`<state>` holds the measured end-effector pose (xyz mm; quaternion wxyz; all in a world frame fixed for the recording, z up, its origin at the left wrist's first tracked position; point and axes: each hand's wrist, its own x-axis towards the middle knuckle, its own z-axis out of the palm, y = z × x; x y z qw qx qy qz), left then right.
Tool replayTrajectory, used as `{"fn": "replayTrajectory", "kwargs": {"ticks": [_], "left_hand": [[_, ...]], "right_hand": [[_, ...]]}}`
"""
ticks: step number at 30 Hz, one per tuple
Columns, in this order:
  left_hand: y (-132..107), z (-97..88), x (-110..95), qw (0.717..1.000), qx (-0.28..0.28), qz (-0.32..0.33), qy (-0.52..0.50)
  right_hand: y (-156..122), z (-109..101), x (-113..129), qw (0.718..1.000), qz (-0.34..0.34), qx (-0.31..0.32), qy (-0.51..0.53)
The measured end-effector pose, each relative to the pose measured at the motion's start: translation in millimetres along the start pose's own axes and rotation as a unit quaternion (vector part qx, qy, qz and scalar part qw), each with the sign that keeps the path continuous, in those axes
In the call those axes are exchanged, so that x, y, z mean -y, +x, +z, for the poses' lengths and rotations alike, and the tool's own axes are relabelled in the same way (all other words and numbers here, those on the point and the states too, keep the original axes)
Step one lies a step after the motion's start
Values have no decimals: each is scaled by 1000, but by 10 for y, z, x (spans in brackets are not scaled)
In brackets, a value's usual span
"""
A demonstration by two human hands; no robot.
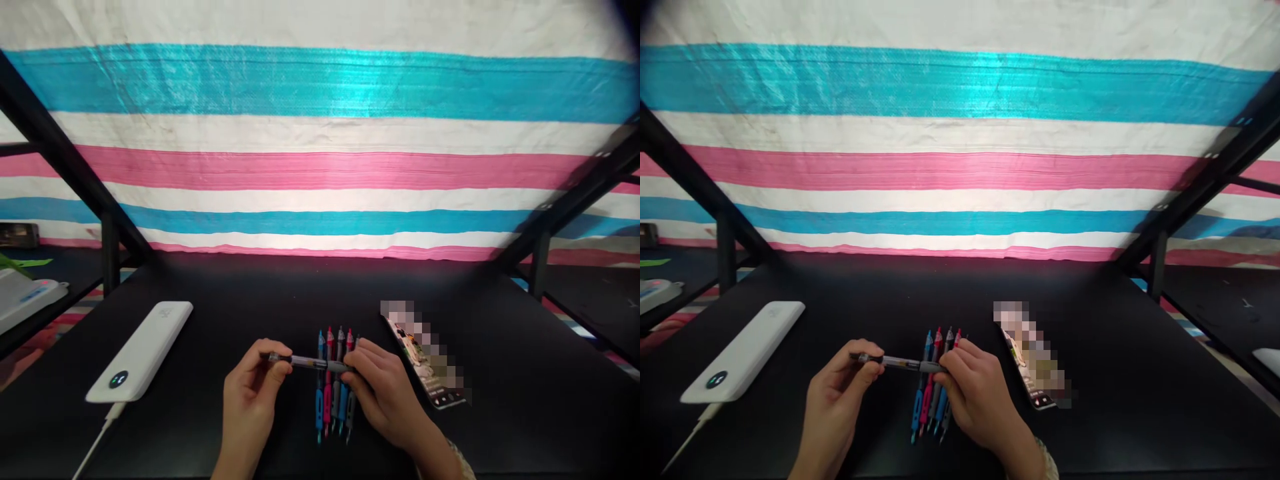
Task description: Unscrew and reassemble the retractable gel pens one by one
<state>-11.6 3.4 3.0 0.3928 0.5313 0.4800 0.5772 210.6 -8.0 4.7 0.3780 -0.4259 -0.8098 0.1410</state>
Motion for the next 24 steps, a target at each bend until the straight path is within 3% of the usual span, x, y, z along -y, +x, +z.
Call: {"fn": "replayTrajectory", "kwargs": {"ticks": [8, 14, 19, 24], "left_hand": [[154, -69, -205, 984, 110, 131, -43], [184, -156, -276, 971, 151, 173, -66], [268, -182, -331, 970, 163, 162, -82], [291, -75, -361, 979, 130, 97, -121]], "right_hand": [[-63, 68, 97, 972, 157, 81, 152], [-12, 76, 186, 938, 208, 116, 250], [61, 68, 146, 889, 231, 166, 359], [114, 128, 177, 899, 235, 99, 355]]}}
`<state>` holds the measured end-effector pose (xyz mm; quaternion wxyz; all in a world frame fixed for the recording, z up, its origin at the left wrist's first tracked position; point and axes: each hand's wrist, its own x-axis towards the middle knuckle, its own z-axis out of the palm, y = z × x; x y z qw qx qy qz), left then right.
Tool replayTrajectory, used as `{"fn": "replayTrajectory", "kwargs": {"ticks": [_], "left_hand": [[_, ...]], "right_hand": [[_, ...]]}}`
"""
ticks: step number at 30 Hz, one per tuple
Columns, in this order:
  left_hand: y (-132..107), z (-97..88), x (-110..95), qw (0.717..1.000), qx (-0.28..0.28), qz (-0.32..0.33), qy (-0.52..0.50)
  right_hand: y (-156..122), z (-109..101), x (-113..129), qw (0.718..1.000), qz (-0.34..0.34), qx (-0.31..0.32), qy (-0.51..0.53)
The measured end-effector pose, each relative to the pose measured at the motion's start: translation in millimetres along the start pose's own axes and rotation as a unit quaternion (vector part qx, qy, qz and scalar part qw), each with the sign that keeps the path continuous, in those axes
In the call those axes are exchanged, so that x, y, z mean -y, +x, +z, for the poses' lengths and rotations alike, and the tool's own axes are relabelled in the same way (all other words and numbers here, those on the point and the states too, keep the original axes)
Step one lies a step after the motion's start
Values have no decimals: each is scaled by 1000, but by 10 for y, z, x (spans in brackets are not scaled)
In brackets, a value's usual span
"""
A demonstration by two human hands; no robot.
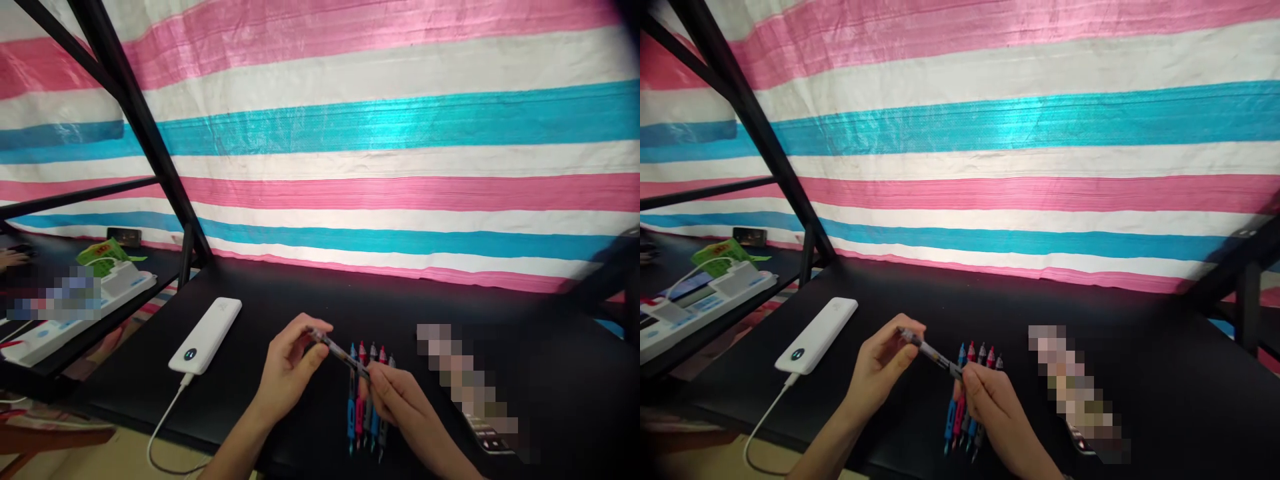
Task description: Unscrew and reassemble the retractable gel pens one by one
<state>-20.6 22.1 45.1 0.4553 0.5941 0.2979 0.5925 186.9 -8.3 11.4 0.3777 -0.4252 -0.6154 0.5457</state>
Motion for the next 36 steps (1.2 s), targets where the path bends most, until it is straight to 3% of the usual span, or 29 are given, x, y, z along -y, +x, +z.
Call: {"fn": "replayTrajectory", "kwargs": {"ticks": [5, 11, 16, 19, 36], "left_hand": [[-13, 69, 80, 993, -66, -76, -65], [18, -79, 87, 976, -155, -128, -85], [-2, -114, 120, 972, -158, -153, -85], [-16, -115, 153, 971, -157, -157, -88], [45, -111, 167, 975, -130, -157, -87]], "right_hand": [[-8, 70, 10, 994, -37, -15, -99], [-59, -59, -110, 954, -132, -156, -218], [-36, -73, -107, 905, -211, -168, -329], [-23, -76, -108, 891, -229, -161, -359], [-37, -125, -204, 882, -248, -158, -367]]}}
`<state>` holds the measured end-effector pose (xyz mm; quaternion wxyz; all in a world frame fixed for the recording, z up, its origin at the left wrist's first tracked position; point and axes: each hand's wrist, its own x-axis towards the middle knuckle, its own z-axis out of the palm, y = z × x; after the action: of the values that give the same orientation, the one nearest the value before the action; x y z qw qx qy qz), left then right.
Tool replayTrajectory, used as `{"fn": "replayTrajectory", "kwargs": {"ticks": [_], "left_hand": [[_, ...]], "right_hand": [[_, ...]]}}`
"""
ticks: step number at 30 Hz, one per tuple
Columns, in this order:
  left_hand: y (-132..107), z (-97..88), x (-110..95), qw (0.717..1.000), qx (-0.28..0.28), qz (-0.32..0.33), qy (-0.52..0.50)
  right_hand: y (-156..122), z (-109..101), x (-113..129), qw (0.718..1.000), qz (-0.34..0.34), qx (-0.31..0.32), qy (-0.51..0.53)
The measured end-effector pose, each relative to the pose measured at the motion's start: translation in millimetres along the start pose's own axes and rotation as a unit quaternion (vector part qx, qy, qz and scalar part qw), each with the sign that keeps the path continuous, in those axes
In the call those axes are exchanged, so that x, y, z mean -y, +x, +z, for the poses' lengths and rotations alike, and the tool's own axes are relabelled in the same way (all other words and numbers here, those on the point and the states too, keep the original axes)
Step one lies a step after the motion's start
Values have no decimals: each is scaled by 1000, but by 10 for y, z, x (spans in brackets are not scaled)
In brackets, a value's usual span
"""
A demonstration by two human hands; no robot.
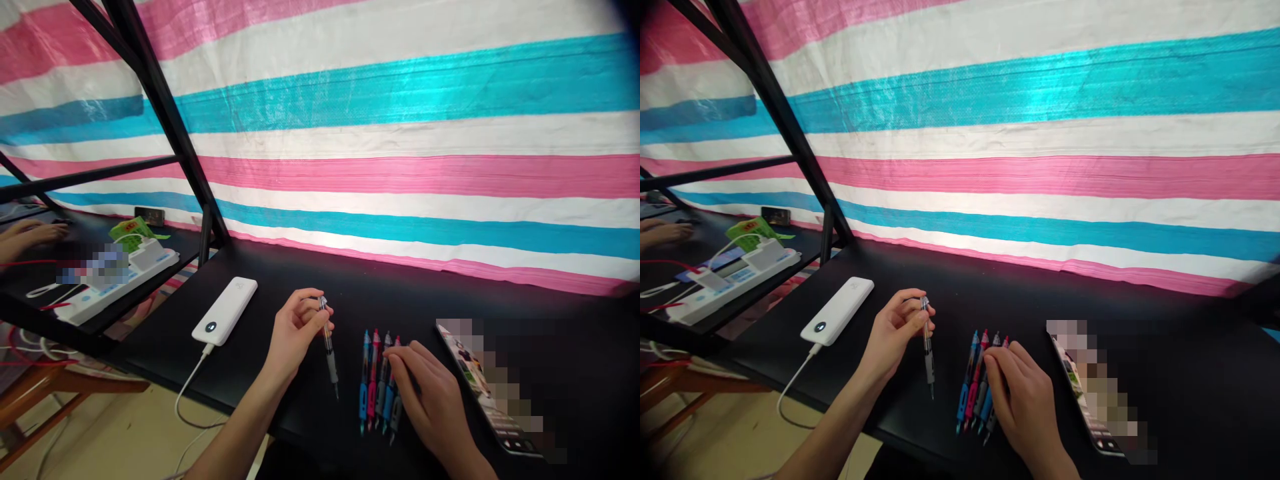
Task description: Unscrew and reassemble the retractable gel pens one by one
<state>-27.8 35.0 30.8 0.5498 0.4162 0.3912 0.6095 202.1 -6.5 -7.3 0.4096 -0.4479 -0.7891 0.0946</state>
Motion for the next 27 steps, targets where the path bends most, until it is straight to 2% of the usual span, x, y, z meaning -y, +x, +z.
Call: {"fn": "replayTrajectory", "kwargs": {"ticks": [16, 20, 25, 27], "left_hand": [[6, 46, -38, 999, 44, -11, 8], [10, 16, -52, 999, 47, -12, 14], [37, -47, -53, 999, 46, -13, 23], [46, -63, -54, 998, 51, -17, 29]], "right_hand": [[-1, 24, -4, 1000, 1, -16, -4], [13, 1, 14, 999, 5, -37, -2], [-12, -252, -91, 993, 64, -71, -69], [-47, -439, -203, 979, 130, -97, -120]]}}
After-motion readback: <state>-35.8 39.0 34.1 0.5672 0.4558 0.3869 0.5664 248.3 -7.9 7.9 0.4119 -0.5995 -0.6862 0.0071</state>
